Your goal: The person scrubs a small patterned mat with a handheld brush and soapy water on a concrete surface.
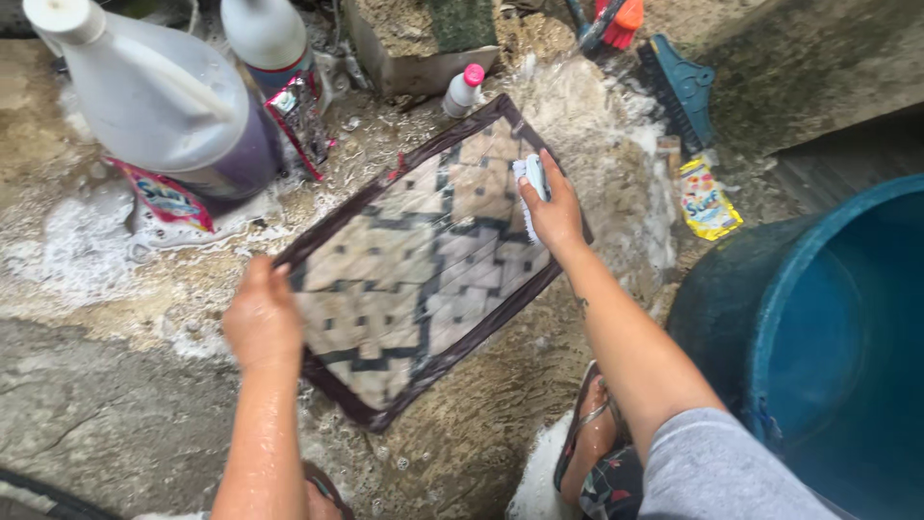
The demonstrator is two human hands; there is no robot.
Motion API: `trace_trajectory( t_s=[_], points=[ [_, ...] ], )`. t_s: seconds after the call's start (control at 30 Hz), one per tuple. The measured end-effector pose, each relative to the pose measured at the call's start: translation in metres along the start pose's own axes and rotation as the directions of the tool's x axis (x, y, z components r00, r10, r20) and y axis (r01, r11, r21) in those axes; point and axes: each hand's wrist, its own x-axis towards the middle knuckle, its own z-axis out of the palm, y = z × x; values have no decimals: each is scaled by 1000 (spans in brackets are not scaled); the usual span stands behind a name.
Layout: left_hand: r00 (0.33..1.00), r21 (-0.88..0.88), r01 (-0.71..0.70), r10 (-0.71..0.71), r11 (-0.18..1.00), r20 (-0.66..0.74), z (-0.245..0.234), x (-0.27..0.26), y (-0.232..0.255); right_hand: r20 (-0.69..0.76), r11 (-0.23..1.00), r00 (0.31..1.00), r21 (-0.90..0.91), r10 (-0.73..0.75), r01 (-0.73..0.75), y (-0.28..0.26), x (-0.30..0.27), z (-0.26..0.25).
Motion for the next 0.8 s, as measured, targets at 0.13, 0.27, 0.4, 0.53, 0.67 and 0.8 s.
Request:
trace_trajectory(
  t_s=[0.13,0.27,0.4,0.53,0.67,0.8],
  points=[
    [989,60,-90,97,994,-113,49,2,-43,54,972,997,-225,-63,74,-20,14,-2],
    [919,130,-380,390,916,-62,124,-2,-23,-21,951,997,-303,-73,64,-30,51,-2],
    [965,213,-245,216,946,150,154,4,-4,-100,894,995,-446,-1,-44,-27,75,26],
    [964,208,-249,221,946,150,159,4,-10,-179,813,963,-579,-201,62,-30,35,102],
    [969,210,-221,189,953,160,151,3,-4,65,633,854,-643,-516,431,-70,-46,133],
    [970,209,-233,213,950,115,149,0,-2,551,840,706,-15,-445,542,-68,-17,85]
  ],
)
